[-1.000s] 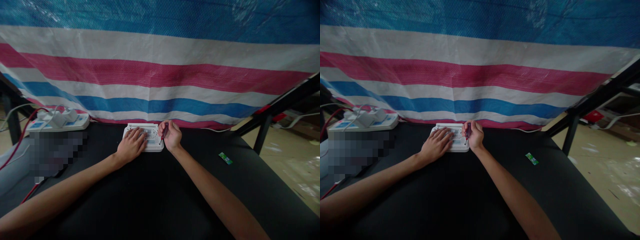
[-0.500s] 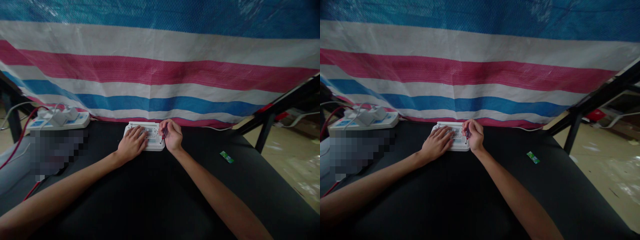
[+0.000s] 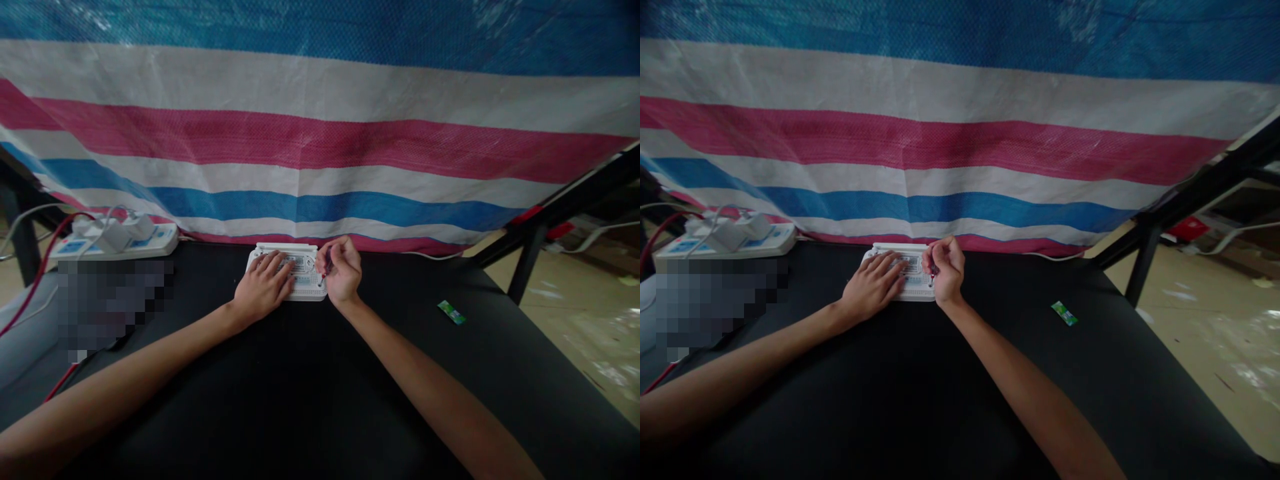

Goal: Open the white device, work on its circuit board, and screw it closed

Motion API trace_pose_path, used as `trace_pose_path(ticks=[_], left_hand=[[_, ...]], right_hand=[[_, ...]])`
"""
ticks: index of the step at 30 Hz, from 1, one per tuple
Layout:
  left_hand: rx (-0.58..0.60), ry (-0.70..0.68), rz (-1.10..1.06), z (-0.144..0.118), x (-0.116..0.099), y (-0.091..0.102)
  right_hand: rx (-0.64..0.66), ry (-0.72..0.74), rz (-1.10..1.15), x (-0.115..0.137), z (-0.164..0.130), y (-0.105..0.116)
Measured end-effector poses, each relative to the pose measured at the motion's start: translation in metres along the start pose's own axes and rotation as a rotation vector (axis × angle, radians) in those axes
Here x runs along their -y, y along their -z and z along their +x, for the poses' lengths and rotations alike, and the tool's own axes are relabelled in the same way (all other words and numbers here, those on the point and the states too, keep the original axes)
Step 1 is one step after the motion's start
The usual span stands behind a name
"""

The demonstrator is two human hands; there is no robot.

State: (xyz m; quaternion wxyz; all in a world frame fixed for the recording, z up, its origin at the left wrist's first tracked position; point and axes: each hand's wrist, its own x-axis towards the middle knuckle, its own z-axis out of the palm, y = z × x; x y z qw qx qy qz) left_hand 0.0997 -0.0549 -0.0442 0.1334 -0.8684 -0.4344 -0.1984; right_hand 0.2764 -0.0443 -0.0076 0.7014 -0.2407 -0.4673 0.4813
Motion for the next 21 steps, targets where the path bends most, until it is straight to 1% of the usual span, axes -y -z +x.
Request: trace_pose_path(ticks=[3,7,13,18,21], left_hand=[[-0.004,-0.012,0.008,0.001,-0.001,0.0],[-0.009,-0.015,0.003,0.001,0.0,0.0],[-0.004,-0.034,0.035,0.001,0.001,-0.001],[-0.015,-0.039,0.043,0.001,0.001,0.0],[-0.019,-0.032,0.025,0.0,0.001,0.0]], right_hand=[[-0.04,0.034,-0.03,0.0,0.001,0.0],[-0.081,0.023,-0.07,-0.001,0.002,0.002],[-0.019,-0.09,-0.007,-0.001,-0.005,-0.003],[0.017,-0.05,0.044,0.002,-0.009,-0.006],[0.004,-0.04,-0.003,0.001,-0.007,-0.004]])
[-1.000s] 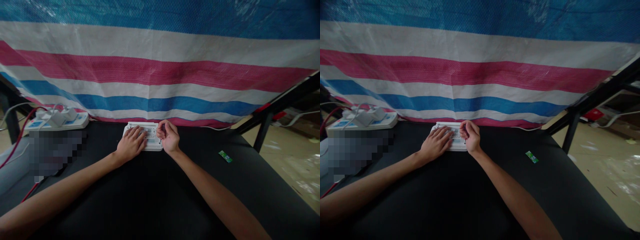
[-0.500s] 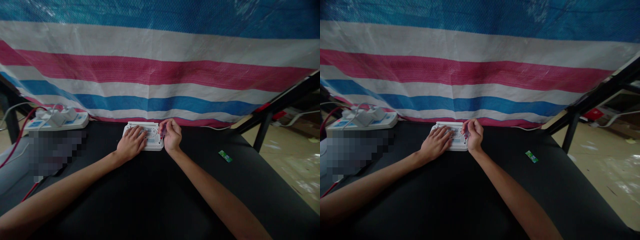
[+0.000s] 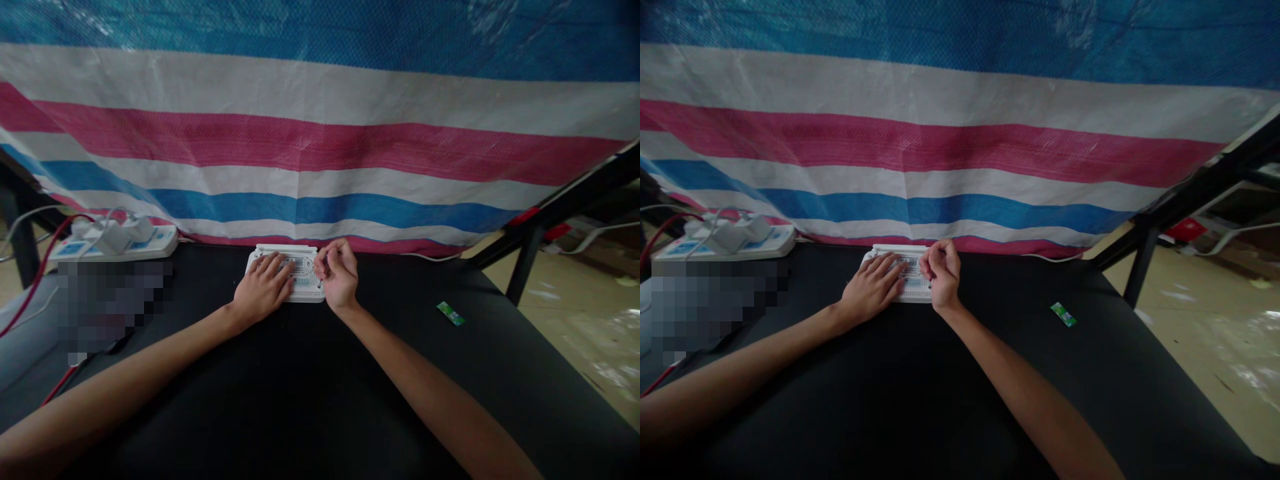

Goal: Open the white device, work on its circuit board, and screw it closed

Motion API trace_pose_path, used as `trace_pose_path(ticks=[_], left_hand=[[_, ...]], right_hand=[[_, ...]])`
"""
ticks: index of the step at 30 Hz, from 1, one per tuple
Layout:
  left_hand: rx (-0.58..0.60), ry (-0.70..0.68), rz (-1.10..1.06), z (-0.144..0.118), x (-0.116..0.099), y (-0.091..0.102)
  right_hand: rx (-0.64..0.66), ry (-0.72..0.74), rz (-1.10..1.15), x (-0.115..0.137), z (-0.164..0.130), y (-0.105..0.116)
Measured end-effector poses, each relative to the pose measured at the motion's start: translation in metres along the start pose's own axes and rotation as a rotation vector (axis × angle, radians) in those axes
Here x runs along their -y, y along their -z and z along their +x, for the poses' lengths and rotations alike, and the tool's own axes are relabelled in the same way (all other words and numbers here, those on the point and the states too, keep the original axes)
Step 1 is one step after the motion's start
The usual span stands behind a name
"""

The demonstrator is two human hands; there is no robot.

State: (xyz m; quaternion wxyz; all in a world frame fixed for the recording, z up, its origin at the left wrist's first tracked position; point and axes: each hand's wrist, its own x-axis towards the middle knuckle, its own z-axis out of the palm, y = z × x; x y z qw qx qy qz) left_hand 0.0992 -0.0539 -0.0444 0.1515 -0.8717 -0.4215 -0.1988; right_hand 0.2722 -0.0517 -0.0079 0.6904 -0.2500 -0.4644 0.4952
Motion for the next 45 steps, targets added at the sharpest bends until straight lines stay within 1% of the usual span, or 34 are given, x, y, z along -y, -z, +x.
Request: trace_pose_path(ticks=[3,5,8,11,15,20,23,31,34,36,38,40,42,45], left_hand=[[0.007,0.011,-0.03,0.0,0.0,0.0],[0.014,0.013,-0.034,0.0,0.0,0.0],[0.016,0.021,-0.044,0.0,0.0,0.001],[0.012,0.028,-0.059,-0.001,0.0,0.0],[0.014,0.019,-0.031,-0.001,0.0,-0.001],[0.009,0.022,-0.035,0.0,0.0,-0.001],[0.012,0.028,-0.052,0.0,-0.001,-0.001],[0.013,0.029,-0.059,0.0,0.0,-0.002],[0.007,0.037,-0.114,0.001,0.0,0.004],[-0.006,0.033,-0.243,0.003,-0.003,0.012],[0.013,0.048,-0.487,0.006,-0.009,0.022],[0.063,0.179,-0.768,0.008,-0.017,0.03],[0.196,0.27,-1.082,0.009,-0.025,0.032],[0.398,0.358,-1.517,0.01,-0.032,0.028]], right_hand=[[-0.029,-0.008,-0.041,-0.001,0.004,0.002],[-0.043,-0.012,-0.011,-0.001,0.005,0.003],[-0.032,-0.023,0.056,0.001,0.006,0.003],[-0.02,-0.03,0.027,0.001,0.007,0.004],[-0.06,-0.022,-0.017,-0.001,0.009,0.004],[-0.093,-0.045,0.043,0.0,0.012,0.004],[-0.103,-0.027,0.045,0.003,0.015,0.002],[-0.061,0.04,0.053,0.019,0.021,0.001],[-0.062,0.057,0.078,0.027,0.022,-0.001],[-0.059,0.068,0.104,0.034,0.022,-0.003],[-0.052,0.069,0.119,0.041,0.021,-0.005],[-0.046,0.054,0.117,0.047,0.019,-0.007],[-0.043,0.031,0.119,0.052,0.017,-0.01],[-0.023,-0.002,0.156,0.057,0.013,-0.014]])
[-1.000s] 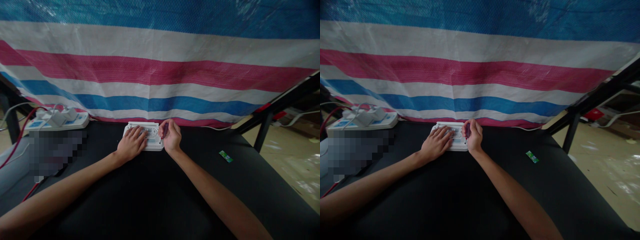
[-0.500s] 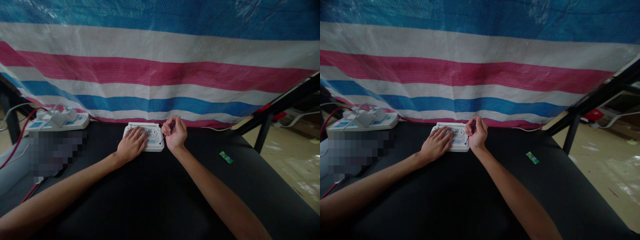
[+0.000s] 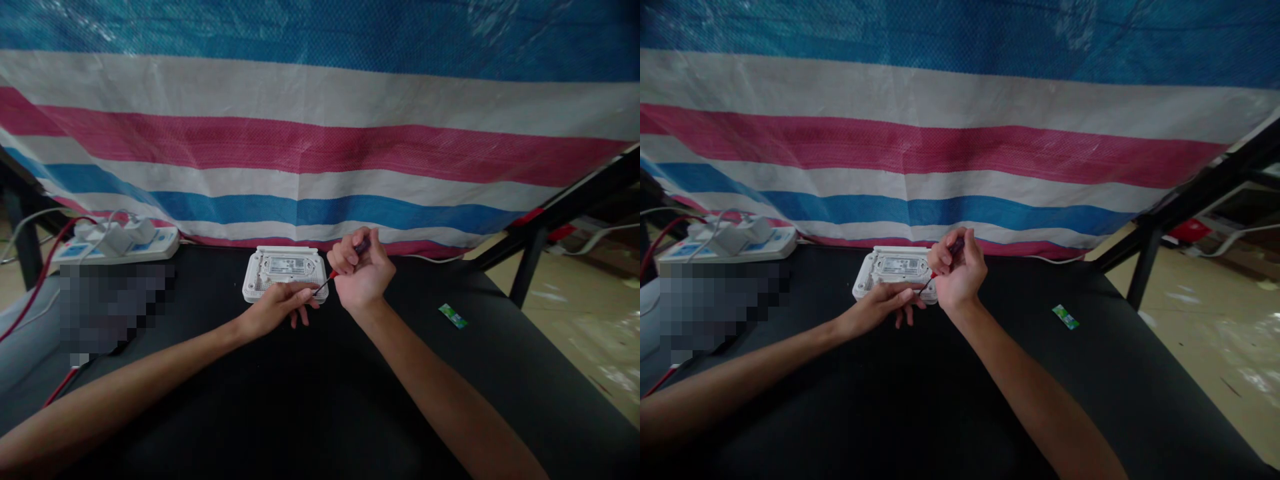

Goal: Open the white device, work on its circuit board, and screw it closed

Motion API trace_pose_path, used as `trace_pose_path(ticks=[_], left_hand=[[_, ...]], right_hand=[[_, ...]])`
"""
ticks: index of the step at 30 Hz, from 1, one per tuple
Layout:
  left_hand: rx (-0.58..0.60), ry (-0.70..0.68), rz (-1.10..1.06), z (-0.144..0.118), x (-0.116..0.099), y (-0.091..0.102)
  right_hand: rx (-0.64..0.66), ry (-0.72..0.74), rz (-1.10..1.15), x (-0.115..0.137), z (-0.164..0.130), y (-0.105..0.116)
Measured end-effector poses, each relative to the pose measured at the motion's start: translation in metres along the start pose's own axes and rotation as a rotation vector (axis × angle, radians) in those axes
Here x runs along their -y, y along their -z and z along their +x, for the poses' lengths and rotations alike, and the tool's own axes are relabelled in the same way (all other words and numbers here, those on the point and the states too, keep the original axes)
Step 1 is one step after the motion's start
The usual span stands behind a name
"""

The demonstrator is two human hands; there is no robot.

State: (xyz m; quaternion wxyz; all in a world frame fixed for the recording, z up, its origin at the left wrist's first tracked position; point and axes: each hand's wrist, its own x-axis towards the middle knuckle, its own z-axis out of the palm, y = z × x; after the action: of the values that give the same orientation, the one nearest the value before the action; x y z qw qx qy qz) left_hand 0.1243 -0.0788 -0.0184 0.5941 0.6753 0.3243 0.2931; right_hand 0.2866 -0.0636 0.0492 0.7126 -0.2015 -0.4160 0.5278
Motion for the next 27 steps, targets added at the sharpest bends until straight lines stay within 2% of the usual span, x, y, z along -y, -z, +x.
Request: trace_pose_path(ticks=[2,4,6,8,10,13,15,18,21,25,27], left_hand=[[0.056,0.055,-0.171,0.002,0.004,-0.003],[0.083,0.079,-0.23,0.003,0.005,-0.004],[0.079,0.084,-0.204,0.003,0.003,-0.002],[0.054,0.078,-0.084,0.002,-0.006,0.004],[0.026,0.063,0.173,0.001,-0.019,0.016],[0.018,0.054,0.753,-0.005,-0.04,0.043],[-0.008,0.127,1.113,-0.01,-0.05,0.063],[-0.026,0.228,1.367,-0.017,-0.055,0.087],[0.036,0.369,1.373,-0.02,-0.055,0.102],[0.241,0.481,1.087,-0.02,-0.051,0.113],[0.279,0.508,0.995,-0.02,-0.046,0.117]], right_hand=[[0.016,-0.019,0.028,0.001,-0.002,-0.003],[0.017,-0.031,0.033,0.0,-0.003,-0.004],[0.007,-0.028,0.024,-0.001,-0.003,-0.005],[-0.003,-0.008,0.024,-0.003,-0.002,-0.005],[-0.012,0.012,0.025,-0.006,-0.001,-0.003],[-0.027,0.027,0.005,-0.01,0.001,0.001],[-0.033,0.027,-0.006,-0.014,0.001,0.003],[-0.033,0.024,-0.002,-0.018,0.001,0.006],[-0.044,0.024,0.005,-0.02,0.002,0.008],[-0.065,0.016,-0.031,-0.021,0.004,0.012],[-0.072,0.012,-0.047,-0.021,0.004,0.013]])
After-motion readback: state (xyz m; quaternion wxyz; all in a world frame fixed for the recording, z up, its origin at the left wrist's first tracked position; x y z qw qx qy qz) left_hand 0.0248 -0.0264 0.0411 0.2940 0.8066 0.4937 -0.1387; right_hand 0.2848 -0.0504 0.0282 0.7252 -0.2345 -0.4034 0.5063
